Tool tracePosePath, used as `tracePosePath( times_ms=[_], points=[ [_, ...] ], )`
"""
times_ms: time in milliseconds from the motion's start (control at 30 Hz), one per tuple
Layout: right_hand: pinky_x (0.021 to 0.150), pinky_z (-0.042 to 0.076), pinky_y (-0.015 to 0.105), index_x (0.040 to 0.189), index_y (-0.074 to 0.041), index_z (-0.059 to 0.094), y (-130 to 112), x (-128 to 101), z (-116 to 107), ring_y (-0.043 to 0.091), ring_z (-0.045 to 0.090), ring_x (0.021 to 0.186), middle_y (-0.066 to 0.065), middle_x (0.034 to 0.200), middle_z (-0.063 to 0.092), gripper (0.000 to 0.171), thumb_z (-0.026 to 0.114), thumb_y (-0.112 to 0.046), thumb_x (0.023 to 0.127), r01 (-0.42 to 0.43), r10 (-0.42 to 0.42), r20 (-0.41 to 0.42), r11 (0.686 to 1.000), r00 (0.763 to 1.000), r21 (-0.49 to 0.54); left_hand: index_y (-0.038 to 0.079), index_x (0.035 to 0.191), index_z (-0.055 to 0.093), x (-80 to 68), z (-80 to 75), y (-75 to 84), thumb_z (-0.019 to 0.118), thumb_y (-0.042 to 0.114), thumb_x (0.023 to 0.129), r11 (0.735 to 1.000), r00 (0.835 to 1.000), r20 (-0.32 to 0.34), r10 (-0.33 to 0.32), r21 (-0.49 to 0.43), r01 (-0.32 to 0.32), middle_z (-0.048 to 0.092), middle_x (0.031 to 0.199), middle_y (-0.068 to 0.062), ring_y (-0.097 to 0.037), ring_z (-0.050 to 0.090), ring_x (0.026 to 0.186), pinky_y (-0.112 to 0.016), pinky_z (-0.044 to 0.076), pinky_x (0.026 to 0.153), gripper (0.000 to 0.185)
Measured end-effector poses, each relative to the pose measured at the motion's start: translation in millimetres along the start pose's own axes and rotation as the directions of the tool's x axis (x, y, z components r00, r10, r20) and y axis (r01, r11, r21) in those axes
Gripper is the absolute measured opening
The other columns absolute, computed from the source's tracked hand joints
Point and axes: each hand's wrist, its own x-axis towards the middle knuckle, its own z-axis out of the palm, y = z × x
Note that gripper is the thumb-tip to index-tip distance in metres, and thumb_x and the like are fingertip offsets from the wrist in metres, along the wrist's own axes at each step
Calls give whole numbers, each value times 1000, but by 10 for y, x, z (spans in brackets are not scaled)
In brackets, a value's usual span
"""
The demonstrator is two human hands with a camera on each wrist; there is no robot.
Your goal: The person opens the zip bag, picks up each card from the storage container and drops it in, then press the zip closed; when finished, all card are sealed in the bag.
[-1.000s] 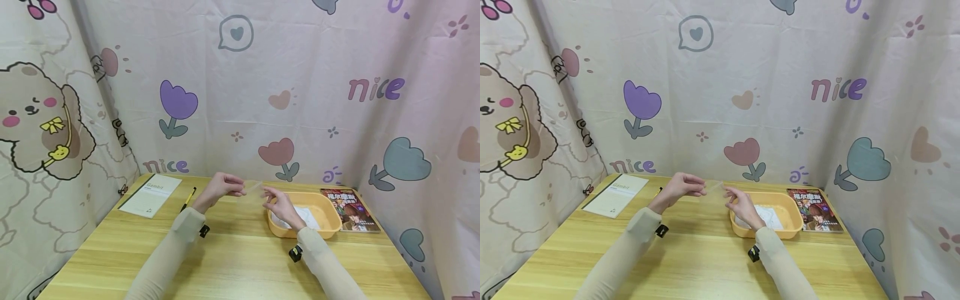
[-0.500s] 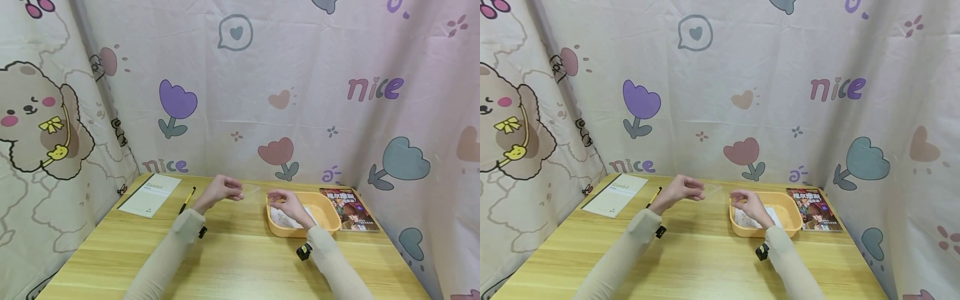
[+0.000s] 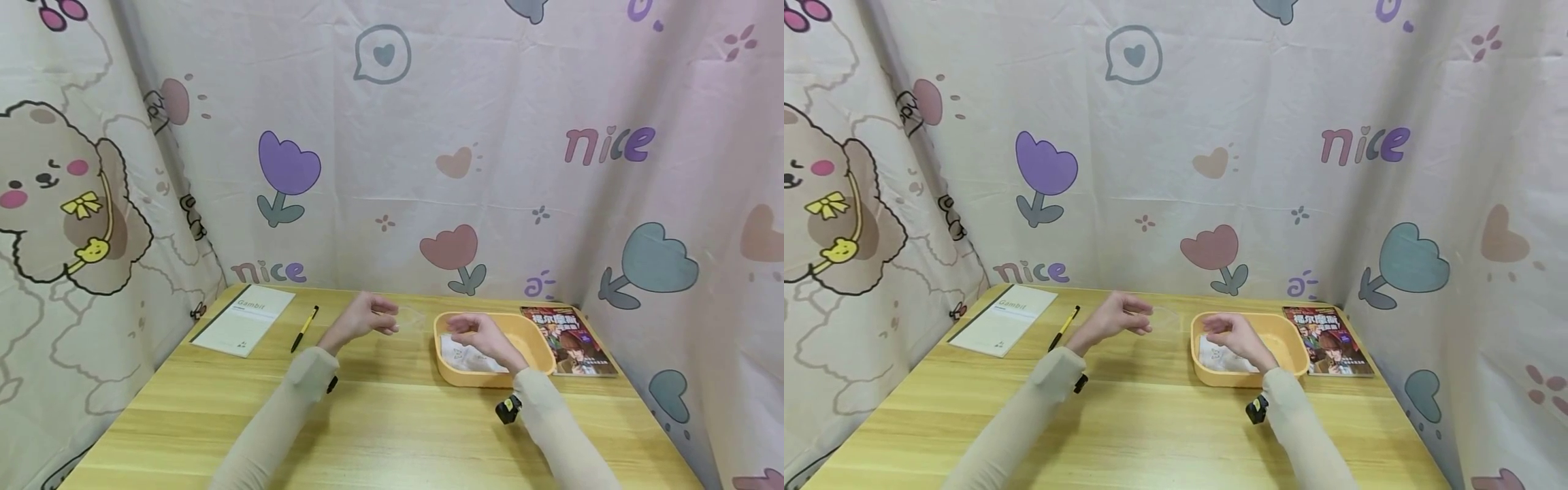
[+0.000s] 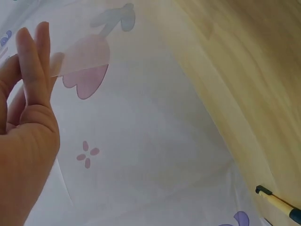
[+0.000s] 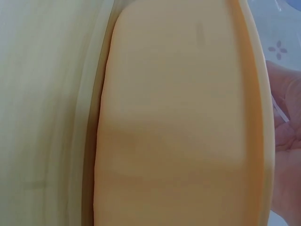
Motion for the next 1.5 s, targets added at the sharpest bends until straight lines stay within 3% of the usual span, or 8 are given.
tracePosePath(
  times_ms=[167, 367, 700, 933, 1033, 1233, 1500],
  points=[
    [77, 59, 23, 125, 6, 61, 64, -11, -67, 24, 65, 101, 26, 117, 66, 40, 70, -5, 89, -14, 14, 5, 1000, 1000, -5, -9, 123, 62, 4, 23, -29, 69, -2, 87, 999, 999, 8, 38, 7, -38, 65, 122, -25, -25, 75, 82, -34, 65, 72, 38],
    [79, 60, 24, 124, 6, 62, 118, -22, -149, 25, 65, 100, 24, 118, 66, 39, 71, -4, 87, -51, 53, 33, 997, 998, -60, -8, 121, 64, 0, 20, -30, 69, -3, 87, 998, 999, 10, 48, 27, -48, 66, 120, -26, -25, 75, 82, -34, 65, 71, 34],
    [87, 58, 30, 117, 8, 65, 228, 5, -280, 36, 65, 101, 25, 114, 68, 35, 71, 3, 83, -5, 18, 63, 980, 998, -199, -7, 119, 66, 0, 28, 8, 69, -1, 86, 999, 1000, 7, 26, 35, -27, 68, 117, -25, -25, 75, 81, -34, 65, 71, 33],
    [76, 57, 29, 118, 5, 66, 276, -47, -423, 29, 62, 98, 23, 112, 68, 36, 69, 6, 82, -42, 73, 100, 958, 992, -282, -7, 118, 66, -11, 28, 39, 71, 0, 86, 999, 1000, 9, 23, 23, -23, 69, 114, -23, -28, 75, 82, -37, 65, 73, 33],
    [78, 60, 35, 120, 5, 65, 295, -75, -483, 35, 62, 103, 24, 117, 66, 40, 69, 8, 80, -49, 85, 116, 957, 990, -284, -8, 118, 66, -6, 34, 55, 70, -1, 86, 999, 1000, 14, 26, 20, -26, 70, 113, -23, -27, 75, 81, -37, 65, 73, 33],
    [98, 52, 56, 121, 3, 65, 333, -101, -544, 41, 58, 113, 24, 123, 64, 45, 74, 6, 76, -58, 102, 113, 937, 988, -344, -8, 119, 65, 3, 45, 67, 69, -2, 87, 1000, 999, 23, 22, 19, -22, 69, 113, -24, -25, 75, 80, -39, 65, 74, 33],
    [105, 42, 64, 122, -3, 66, 437, -119, -546, 43, 52, 121, 23, 132, 58, 52, 81, -1, 72, -29, 113, 175, 906, 978, -423, -8, 118, 66, 12, 45, 71, 70, -2, 86, 1000, 1000, 21, 11, 16, -11, 70, 112, -24, -24, 75, 79, -40, 65, 74, 33]
  ],
)
